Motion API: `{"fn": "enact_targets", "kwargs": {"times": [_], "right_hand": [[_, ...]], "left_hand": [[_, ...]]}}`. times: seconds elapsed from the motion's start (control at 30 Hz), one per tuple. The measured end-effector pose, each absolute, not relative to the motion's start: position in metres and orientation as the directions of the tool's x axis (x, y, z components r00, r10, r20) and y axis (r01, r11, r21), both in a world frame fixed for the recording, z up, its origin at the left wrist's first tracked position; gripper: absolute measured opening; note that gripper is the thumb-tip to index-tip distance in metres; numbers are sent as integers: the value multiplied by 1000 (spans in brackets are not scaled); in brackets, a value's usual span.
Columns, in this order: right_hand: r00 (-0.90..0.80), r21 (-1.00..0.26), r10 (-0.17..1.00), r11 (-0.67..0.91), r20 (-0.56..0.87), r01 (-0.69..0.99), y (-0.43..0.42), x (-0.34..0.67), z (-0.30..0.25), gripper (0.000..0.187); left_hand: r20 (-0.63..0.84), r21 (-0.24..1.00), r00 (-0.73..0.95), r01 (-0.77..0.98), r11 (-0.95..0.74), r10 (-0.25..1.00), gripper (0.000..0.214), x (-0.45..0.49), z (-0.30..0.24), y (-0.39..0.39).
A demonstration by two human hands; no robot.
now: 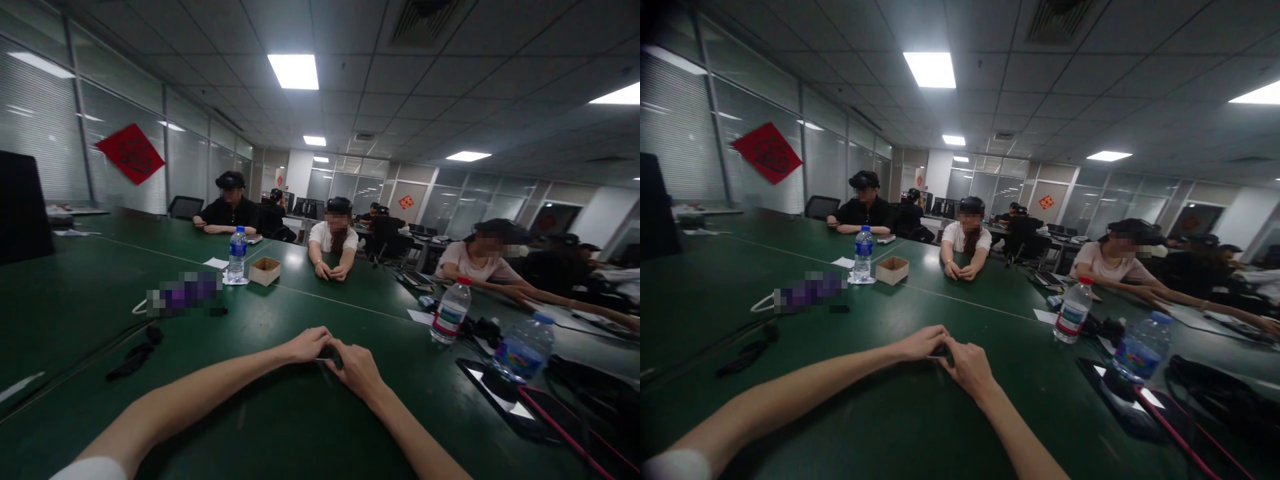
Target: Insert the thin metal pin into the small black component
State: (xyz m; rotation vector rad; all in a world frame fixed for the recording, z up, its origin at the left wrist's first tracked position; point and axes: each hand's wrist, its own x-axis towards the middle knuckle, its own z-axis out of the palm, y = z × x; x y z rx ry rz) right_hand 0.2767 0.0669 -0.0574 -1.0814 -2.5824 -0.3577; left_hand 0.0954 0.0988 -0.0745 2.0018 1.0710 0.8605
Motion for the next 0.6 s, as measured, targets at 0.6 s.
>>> {"fn": "enact_targets", "kwargs": {"times": [0.6], "right_hand": [[-510,-136,825,550,244,824,72,272,-51,45]], "left_hand": [[414,91,-168,986,143,895,57,-126,-64,154]]}}
